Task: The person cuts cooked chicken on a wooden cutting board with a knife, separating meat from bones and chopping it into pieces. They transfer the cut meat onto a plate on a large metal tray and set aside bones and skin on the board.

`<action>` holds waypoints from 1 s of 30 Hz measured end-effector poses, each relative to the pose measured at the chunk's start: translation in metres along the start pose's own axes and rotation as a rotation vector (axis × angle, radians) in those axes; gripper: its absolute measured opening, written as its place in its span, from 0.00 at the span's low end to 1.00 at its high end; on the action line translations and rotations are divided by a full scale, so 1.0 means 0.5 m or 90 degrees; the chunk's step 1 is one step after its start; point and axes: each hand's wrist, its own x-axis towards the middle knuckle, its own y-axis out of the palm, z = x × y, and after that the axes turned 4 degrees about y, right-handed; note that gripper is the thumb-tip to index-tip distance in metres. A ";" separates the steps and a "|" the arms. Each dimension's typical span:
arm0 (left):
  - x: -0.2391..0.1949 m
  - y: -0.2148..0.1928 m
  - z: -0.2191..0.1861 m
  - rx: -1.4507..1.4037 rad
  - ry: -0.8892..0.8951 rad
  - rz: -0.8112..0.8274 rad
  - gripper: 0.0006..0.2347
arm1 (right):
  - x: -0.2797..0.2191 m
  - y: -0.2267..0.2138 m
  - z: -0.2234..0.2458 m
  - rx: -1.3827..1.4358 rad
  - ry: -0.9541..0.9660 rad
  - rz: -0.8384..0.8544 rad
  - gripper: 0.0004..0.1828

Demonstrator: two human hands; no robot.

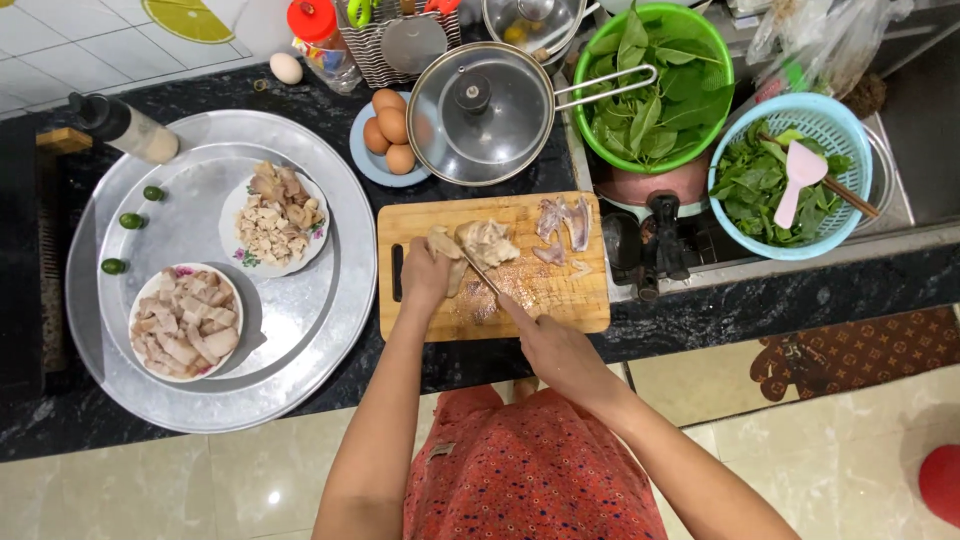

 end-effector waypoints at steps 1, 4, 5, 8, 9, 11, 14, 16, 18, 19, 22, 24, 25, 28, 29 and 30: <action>-0.001 0.005 0.002 0.003 -0.001 0.003 0.16 | 0.004 -0.002 0.005 0.003 0.002 0.002 0.37; 0.005 0.029 0.017 -0.145 -0.019 0.033 0.17 | 0.020 -0.003 0.010 -0.035 -0.011 -0.026 0.40; 0.009 0.041 0.031 -0.306 -0.082 0.083 0.17 | 0.025 0.003 0.008 -0.052 0.003 -0.028 0.40; 0.013 0.056 0.048 -0.516 -0.163 0.152 0.16 | 0.042 0.007 0.005 -0.065 0.023 -0.022 0.39; 0.014 0.057 0.049 -0.570 -0.176 0.166 0.16 | 0.047 0.006 0.005 -0.065 0.023 -0.015 0.39; 0.008 0.032 0.008 -0.562 -0.177 0.155 0.14 | 0.055 -0.003 0.018 -0.039 0.039 0.006 0.38; 0.010 0.016 -0.033 -0.534 -0.219 0.114 0.11 | 0.066 0.006 0.024 -0.013 0.061 0.017 0.36; 0.010 0.021 -0.044 -0.510 -0.263 0.085 0.09 | 0.070 -0.002 0.034 -0.011 0.070 0.009 0.37; 0.007 0.036 -0.049 -0.592 -0.261 0.024 0.08 | 0.070 -0.038 0.052 0.015 0.126 0.103 0.37; 0.002 0.041 -0.051 -0.591 -0.261 0.026 0.08 | 0.067 -0.034 0.050 0.016 0.127 0.102 0.37; -0.025 0.051 -0.064 -0.552 -0.242 -0.059 0.07 | 0.053 -0.008 0.039 0.027 0.111 0.068 0.36; -0.049 0.044 -0.084 -0.526 -0.215 -0.081 0.06 | 0.050 0.028 0.027 -0.021 0.077 0.010 0.37; -0.055 0.052 -0.081 -0.525 -0.215 -0.079 0.06 | 0.060 0.037 0.022 -0.020 0.079 0.009 0.37; -0.073 0.075 -0.050 -0.379 -0.058 -0.166 0.06 | 0.104 0.055 0.023 0.005 0.071 -0.021 0.39; -0.072 0.088 -0.035 -0.252 0.061 -0.230 0.05 | 0.132 0.049 0.029 0.014 0.105 0.019 0.39; -0.072 0.100 -0.021 -0.122 0.180 -0.288 0.05 | 0.159 0.043 0.036 0.023 0.139 0.060 0.40</action>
